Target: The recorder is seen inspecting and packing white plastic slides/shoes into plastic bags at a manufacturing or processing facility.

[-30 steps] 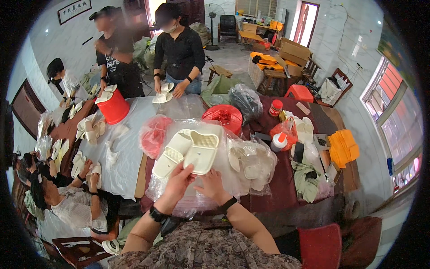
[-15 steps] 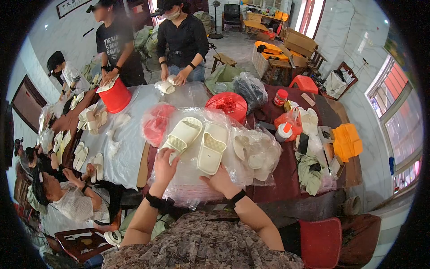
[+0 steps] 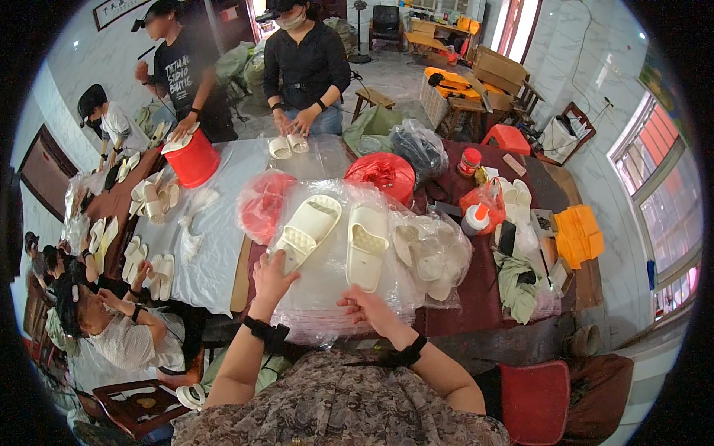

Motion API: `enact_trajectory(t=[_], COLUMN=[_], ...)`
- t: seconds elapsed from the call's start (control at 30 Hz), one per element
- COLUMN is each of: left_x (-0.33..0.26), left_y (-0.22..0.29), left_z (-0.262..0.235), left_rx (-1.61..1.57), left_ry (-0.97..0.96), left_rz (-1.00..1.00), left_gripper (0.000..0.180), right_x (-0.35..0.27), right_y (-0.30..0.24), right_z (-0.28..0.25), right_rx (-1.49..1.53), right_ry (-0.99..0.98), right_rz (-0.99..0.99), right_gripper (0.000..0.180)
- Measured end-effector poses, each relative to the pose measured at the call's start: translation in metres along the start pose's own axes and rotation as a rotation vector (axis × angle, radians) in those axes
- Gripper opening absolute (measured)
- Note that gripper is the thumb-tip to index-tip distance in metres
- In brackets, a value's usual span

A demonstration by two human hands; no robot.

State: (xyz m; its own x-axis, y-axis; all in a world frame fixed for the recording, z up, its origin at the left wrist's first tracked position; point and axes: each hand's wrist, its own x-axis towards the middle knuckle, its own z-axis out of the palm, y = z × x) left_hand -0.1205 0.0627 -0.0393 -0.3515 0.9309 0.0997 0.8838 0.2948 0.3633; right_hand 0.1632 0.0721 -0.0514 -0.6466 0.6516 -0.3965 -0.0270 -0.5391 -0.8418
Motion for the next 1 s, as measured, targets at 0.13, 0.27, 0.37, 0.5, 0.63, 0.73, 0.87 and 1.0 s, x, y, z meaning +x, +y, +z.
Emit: enact_trajectory(t=[0.13,0.27,0.37,0.5,0.63,0.73,0.87,1.0], left_x=[-0.001,-0.005,-0.011,-0.014,-0.017,-0.018,-0.036,-0.039], left_y=[0.003,0.019,0.035,0.052,0.07,0.06,0.032,0.032], left_z=[-0.001,-0.018,-0.032,-0.042,-0.044,-0.017,0.022,0.021], left_rx=[0.061,0.106,0.115,0.22,0.115,0.004,-0.061,-0.03], left_ry=[0.039,0.063,0.111,0.272,0.106,-0.255,-0.232,-0.25], left_rz=[0.001,0.007,0.043,0.173,0.086,0.122,0.25,0.307], left_gripper=[0.074,0.079,0.082,0.08,0.079,0.084,0.099,0.102], right_x=[-0.001,-0.013,-0.007,0.023,0.027,0.028,0.03,0.047], right_y=[-0.009,-0.026,-0.044,-0.031,-0.033,-0.03,-0.034,-0.041], right_z=[-0.018,-0.008,0.001,-0.007,0.003,0.001,-0.017,-0.019], right_rx=[0.501,-0.109,-0.655,-1.078,-1.304,-1.297,-1.304,-1.192], right_ry=[-0.025,0.163,0.384,0.526,0.416,0.394,0.292,0.442], right_rz=[0.343,0.12,-0.336,-0.546,-0.42,-0.453,-0.456,-0.457], right_gripper=[0.051,0.042,0.038,0.045,0.052,0.055,0.062,0.075])
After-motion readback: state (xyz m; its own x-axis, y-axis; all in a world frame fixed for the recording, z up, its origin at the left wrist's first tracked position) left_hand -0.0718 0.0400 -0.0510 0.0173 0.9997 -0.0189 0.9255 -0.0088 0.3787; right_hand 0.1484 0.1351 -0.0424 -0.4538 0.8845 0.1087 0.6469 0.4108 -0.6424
